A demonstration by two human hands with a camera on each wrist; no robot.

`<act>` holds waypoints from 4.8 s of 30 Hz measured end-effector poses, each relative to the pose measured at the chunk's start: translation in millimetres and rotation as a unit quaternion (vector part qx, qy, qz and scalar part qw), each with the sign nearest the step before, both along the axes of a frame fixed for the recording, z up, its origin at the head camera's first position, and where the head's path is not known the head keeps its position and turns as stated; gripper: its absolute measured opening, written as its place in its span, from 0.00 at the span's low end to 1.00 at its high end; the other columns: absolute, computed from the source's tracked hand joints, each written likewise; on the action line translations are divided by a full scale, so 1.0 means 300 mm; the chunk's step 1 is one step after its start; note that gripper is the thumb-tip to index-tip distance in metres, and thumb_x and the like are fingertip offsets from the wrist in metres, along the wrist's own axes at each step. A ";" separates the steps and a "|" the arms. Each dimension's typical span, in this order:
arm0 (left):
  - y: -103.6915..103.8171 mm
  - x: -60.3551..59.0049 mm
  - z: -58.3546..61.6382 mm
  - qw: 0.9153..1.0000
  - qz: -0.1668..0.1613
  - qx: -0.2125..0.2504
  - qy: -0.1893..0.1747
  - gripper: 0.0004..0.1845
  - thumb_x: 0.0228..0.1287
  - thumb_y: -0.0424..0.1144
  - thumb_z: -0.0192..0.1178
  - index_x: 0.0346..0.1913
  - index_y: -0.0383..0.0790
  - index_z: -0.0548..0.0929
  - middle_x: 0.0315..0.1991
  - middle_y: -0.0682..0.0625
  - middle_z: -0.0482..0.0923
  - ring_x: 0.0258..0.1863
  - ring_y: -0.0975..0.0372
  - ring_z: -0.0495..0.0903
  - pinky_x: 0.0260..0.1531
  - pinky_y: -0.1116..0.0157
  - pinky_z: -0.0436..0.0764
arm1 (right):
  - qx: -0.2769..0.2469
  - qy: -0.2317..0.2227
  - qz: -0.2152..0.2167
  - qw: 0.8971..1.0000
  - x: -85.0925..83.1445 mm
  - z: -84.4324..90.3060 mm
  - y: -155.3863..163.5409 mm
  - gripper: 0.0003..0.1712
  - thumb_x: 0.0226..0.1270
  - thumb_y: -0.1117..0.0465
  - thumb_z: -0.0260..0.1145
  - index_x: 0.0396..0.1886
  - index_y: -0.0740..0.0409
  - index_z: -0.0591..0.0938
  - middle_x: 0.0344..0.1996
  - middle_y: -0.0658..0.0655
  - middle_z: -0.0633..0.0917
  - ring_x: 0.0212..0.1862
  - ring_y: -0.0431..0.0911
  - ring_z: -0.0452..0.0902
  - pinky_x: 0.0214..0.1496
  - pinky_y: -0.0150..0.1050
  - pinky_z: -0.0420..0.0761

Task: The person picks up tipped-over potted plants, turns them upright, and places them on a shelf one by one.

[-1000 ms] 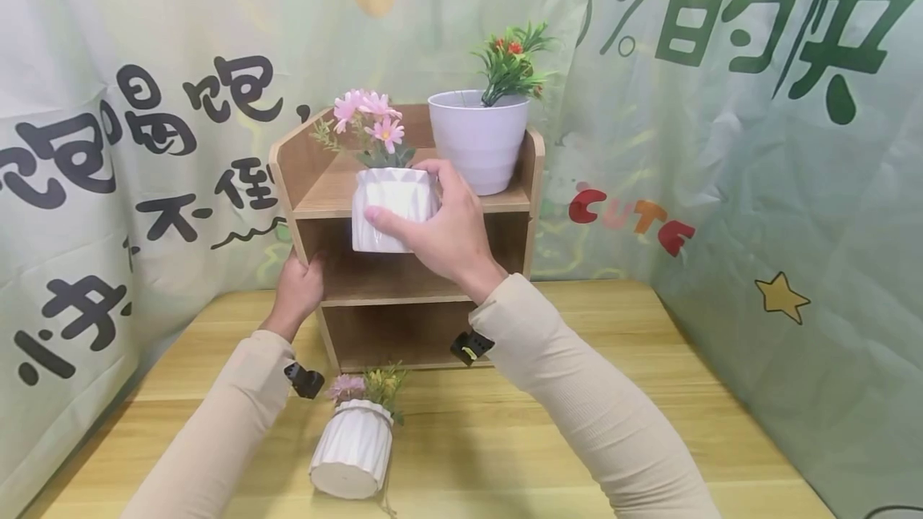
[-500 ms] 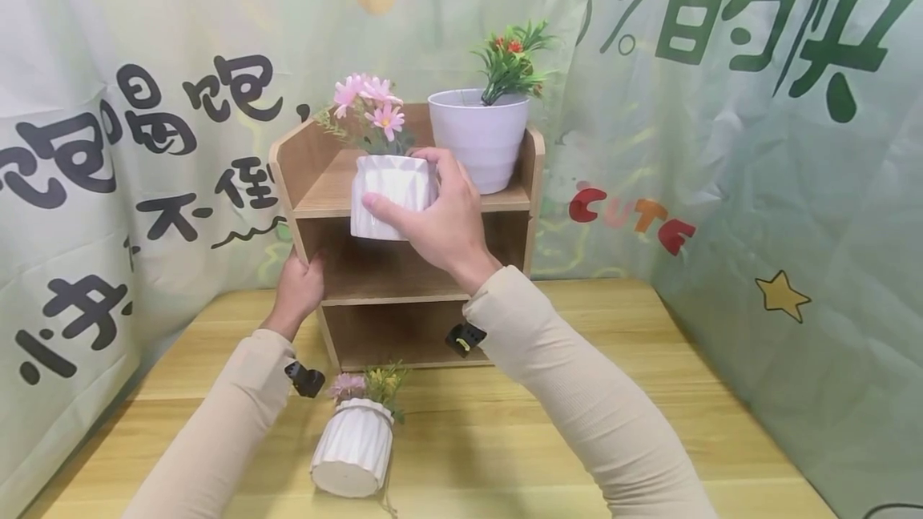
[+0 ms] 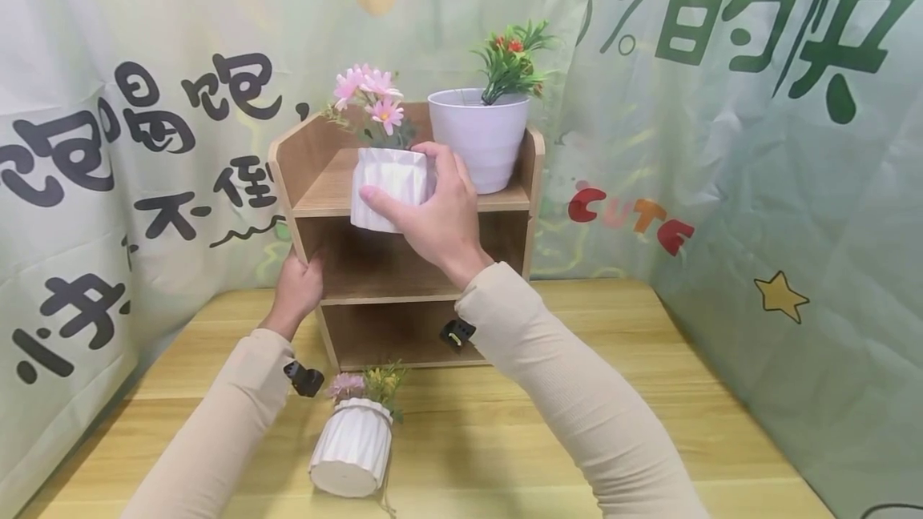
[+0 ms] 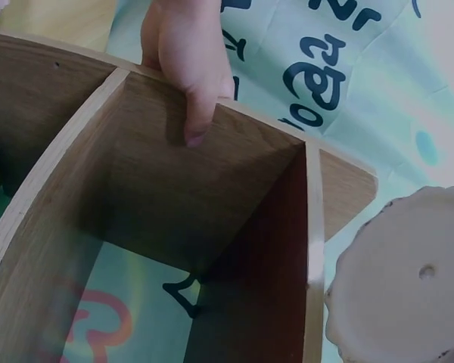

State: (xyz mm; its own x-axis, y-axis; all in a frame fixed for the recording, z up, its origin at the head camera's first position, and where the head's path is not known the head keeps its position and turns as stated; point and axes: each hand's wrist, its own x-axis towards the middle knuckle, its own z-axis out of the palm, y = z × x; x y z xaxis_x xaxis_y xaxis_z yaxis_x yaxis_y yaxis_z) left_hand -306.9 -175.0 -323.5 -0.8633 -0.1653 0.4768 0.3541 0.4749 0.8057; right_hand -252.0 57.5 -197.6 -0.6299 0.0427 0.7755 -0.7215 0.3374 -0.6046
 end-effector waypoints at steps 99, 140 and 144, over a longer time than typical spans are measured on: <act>-0.004 -0.012 -0.007 1.000 0.002 0.005 -0.010 0.23 0.73 0.38 0.45 0.66 0.32 0.63 0.61 0.28 0.70 0.63 0.41 0.67 0.66 0.49 0.63 | 0.140 0.178 -0.199 0.954 -0.213 -0.092 -0.105 0.51 0.56 0.43 0.73 0.71 0.65 0.64 0.68 0.73 0.64 0.61 0.65 0.70 0.61 0.53 0.73; -0.001 -0.011 -0.005 1.000 0.012 -0.007 -0.010 0.22 0.73 0.39 0.45 0.64 0.30 0.65 0.59 0.26 0.70 0.61 0.38 0.68 0.64 0.46 0.64 | 0.220 0.286 -0.152 0.920 -0.238 -0.113 -0.060 0.21 0.63 0.62 0.65 0.56 0.60 0.80 0.64 0.72 0.67 0.66 0.66 0.59 0.74 0.45 0.51; -0.001 -0.010 -0.005 1.000 0.009 -0.002 -0.009 0.20 0.73 0.39 0.45 0.61 0.30 0.66 0.57 0.27 0.71 0.60 0.39 0.69 0.64 0.46 0.64 | 0.227 0.275 -0.155 0.921 -0.236 -0.109 -0.061 0.20 0.63 0.62 0.65 0.55 0.60 0.80 0.65 0.72 0.67 0.66 0.66 0.59 0.74 0.44 0.51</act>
